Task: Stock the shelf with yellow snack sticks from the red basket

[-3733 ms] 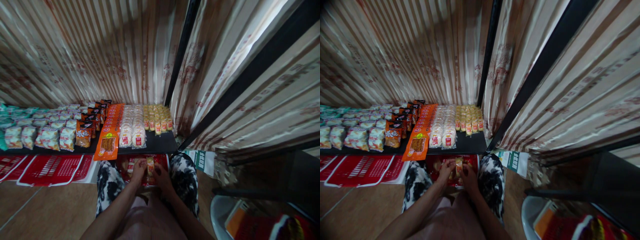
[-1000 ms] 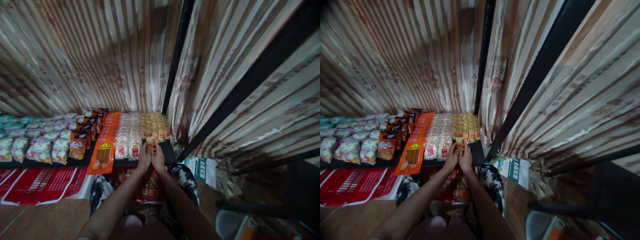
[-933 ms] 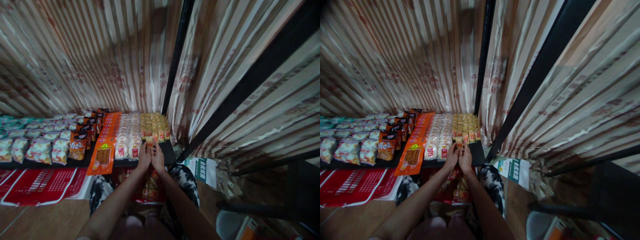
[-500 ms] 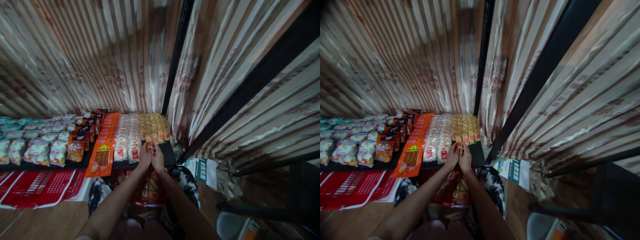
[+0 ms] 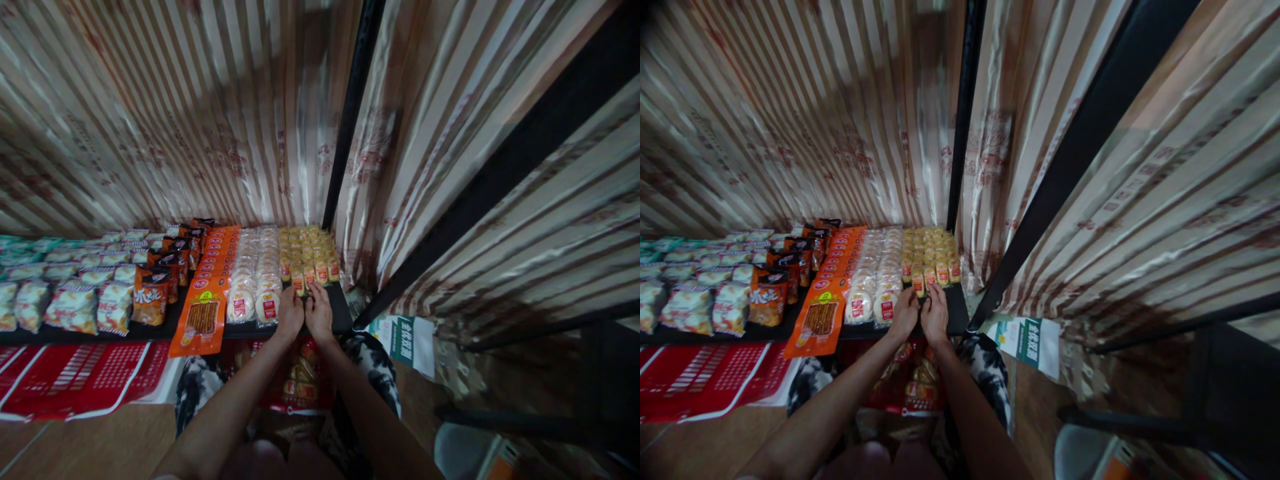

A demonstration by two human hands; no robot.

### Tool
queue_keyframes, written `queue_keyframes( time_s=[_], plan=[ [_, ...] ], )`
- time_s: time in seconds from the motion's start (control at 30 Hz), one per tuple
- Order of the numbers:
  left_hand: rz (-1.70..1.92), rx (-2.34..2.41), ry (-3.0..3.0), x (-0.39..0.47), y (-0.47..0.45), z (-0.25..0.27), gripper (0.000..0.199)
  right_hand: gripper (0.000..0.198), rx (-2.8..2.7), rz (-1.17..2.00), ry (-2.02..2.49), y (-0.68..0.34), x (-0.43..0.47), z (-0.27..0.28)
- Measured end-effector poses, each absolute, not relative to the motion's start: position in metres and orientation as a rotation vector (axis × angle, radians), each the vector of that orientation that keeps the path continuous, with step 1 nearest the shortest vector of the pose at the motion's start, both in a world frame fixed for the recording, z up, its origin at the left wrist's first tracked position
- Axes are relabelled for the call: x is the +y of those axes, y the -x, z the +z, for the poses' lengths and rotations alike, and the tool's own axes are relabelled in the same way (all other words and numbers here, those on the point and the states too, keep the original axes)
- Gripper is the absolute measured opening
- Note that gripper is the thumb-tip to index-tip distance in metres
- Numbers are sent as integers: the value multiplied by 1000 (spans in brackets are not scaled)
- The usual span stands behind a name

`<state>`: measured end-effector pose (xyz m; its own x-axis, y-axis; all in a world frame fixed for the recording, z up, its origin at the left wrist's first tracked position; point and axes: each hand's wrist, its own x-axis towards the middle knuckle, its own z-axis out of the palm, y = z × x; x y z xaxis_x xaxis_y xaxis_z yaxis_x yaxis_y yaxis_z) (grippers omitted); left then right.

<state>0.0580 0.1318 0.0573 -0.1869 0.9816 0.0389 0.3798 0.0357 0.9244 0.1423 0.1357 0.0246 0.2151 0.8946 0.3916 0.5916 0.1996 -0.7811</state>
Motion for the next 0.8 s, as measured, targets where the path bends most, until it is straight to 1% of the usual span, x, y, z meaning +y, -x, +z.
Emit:
queue_keyframes(
  time_s=[0.27,0.53,0.8],
  plan=[
    [1080,1684,-1470,131,-60,61,34,52,-1561,346,1623,-140,132,22],
    [1031,1654,-1525,135,-59,57,41,51,-1567,323,1685,-138,131,24],
    [968,1663,-1586,131,-65,54,42,59,-1589,399,1653,-140,129,24]
  ],
)
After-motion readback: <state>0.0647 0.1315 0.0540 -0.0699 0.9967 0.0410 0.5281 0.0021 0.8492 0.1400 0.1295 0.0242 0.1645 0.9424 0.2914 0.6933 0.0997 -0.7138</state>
